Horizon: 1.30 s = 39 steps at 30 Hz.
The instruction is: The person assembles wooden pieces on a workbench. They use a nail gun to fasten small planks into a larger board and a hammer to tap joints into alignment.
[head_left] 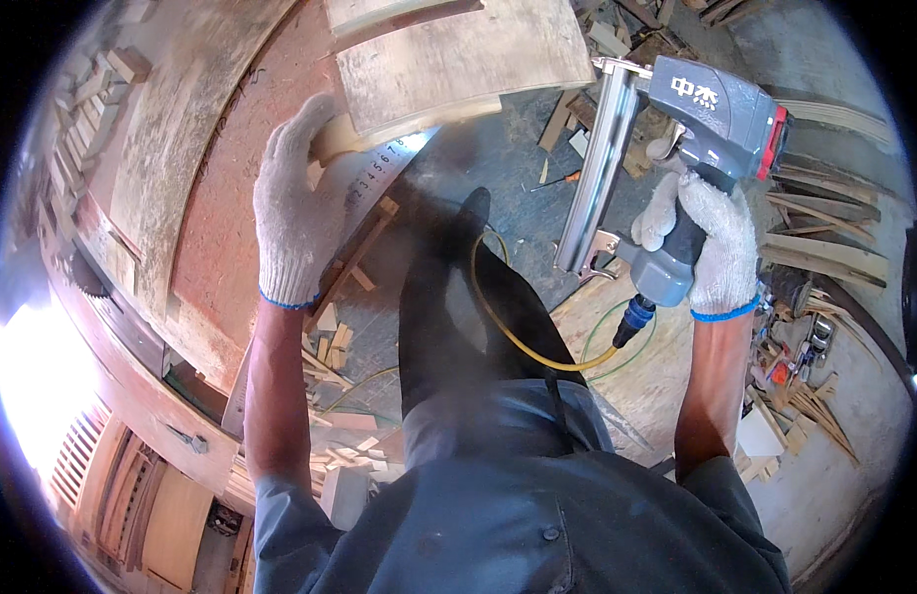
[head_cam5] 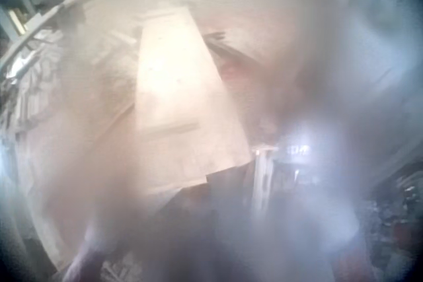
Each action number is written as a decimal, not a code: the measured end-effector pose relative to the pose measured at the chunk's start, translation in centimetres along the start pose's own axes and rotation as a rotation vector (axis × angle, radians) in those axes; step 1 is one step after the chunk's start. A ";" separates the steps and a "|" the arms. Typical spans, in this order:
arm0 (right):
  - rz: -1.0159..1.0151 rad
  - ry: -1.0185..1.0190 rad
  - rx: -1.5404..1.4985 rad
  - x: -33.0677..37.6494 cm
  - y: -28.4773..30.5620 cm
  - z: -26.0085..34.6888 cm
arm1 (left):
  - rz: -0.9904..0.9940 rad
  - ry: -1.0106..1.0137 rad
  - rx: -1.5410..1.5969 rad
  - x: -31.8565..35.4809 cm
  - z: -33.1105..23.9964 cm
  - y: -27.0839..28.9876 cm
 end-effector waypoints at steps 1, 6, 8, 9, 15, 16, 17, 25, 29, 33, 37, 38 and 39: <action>0.003 -0.002 0.022 0.1 -0.1 0.0 | 0.008 0.035 0.022 0.2 0.1 0.1; 0.064 -0.011 0.009 0.4 -0.4 -0.3 | 0.071 0.122 -0.015 0.9 0.8 0.8; 0.021 -0.012 0.009 0.3 -0.3 -0.5 | 0.098 0.078 -0.065 0.7 0.9 1.3; 0.005 -0.016 0.021 0.3 -0.2 -0.7 | 0.115 0.046 -0.088 0.6 0.9 1.5; 0.021 -0.005 0.002 0.2 0.2 -0.9 | 0.097 0.050 -0.044 0.0 0.5 1.4; 0.026 -0.002 0.006 0.2 0.2 -0.9 | 0.077 0.058 -0.059 -0.1 0.5 1.2; 0.028 0.000 0.011 0.2 0.2 -0.8 | 0.063 0.047 -0.063 -0.3 0.4 0.8; 0.070 0.000 -0.014 0.1 -0.1 -0.4 | 0.061 0.036 -0.089 -1.1 1.4 1.4; 0.086 0.010 -0.003 0.4 -0.3 -0.1 | 0.082 0.014 -0.049 -1.1 1.8 1.8; 0.141 -0.010 -0.128 0.5 -0.9 0.2 | 0.064 0.038 0.034 -1.2 2.1 1.2; 0.239 -0.001 -0.103 1.1 -2.0 0.6 | 0.065 0.045 0.025 -1.2 2.5 1.0; 0.208 0.003 -0.049 1.2 -2.2 0.7 | 0.064 0.040 0.023 -1.2 2.6 1.1; 0.174 0.020 -0.008 1.4 -2.4 0.7 | 0.071 0.041 0.023 -1.2 2.6 1.1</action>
Point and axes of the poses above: each hand's wrist, its own x-axis away from the middle knuckle, its own y-axis out of the back of the hand, z = x × y, the point moved 2 cm from there along -x, towards the middle knuckle, and after that the axes turned 5 degrees about -x, right-handed, at the moved point
